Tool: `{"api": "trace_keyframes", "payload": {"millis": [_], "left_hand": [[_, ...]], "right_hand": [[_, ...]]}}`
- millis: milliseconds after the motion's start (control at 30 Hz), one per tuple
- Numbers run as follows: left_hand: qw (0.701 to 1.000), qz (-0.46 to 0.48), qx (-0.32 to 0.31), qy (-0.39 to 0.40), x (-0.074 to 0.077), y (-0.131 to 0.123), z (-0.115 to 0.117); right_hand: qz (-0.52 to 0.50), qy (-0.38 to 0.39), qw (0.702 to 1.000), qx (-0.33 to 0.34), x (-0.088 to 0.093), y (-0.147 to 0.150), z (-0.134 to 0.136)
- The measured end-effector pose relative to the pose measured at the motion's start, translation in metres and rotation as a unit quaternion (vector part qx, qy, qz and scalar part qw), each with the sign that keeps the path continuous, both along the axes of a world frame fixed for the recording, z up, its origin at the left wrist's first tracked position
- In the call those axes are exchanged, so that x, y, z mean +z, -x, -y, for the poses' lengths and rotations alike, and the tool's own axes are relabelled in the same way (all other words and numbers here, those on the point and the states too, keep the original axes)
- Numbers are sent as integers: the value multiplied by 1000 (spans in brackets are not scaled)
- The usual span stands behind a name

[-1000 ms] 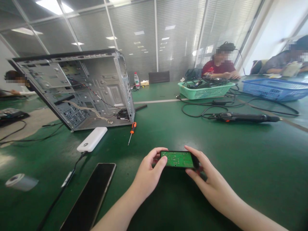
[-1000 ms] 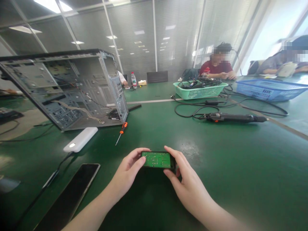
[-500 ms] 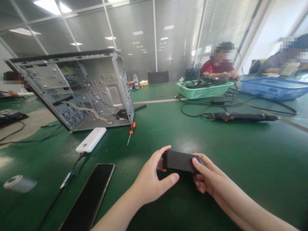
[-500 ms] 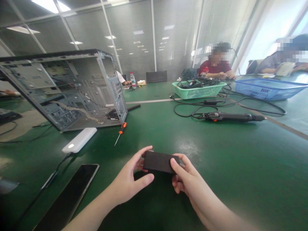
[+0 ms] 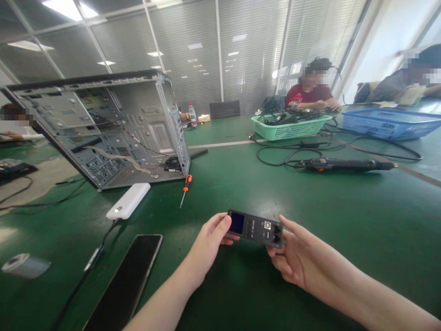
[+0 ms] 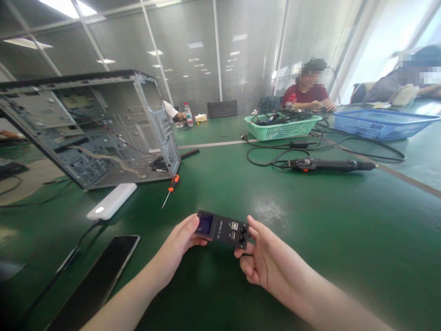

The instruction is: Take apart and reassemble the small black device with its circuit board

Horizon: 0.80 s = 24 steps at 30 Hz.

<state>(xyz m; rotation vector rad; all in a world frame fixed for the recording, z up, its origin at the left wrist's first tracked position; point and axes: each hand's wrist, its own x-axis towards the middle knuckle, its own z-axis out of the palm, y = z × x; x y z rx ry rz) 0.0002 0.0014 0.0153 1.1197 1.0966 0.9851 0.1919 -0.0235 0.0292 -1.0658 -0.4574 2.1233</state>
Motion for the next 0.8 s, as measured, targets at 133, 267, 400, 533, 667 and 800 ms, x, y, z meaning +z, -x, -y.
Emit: {"api": "trace_keyframes", "payload": {"millis": [133, 267, 400, 533, 667, 800], "left_hand": [[1000, 4, 2, 8, -7, 0, -3], [1000, -4, -11, 4, -14, 2, -6], [999, -25, -17, 12, -12, 0, -6], [999, -36, -13, 21, -5, -3, -3], [999, -11, -31, -4, -3, -5, -1], [996, -18, -70, -53, -3, -3, 2]], "right_hand": [[-22, 8, 1000, 6, 4, 0, 0], [-22, 33, 999, -2, 5, 2, 1], [-15, 21, 1000, 16, 3, 1, 0], [-15, -33, 999, 31, -4, -4, -1], [46, -108, 993, 20, -17, -11, -7], [217, -271, 938, 9, -28, -13, -13]]}}
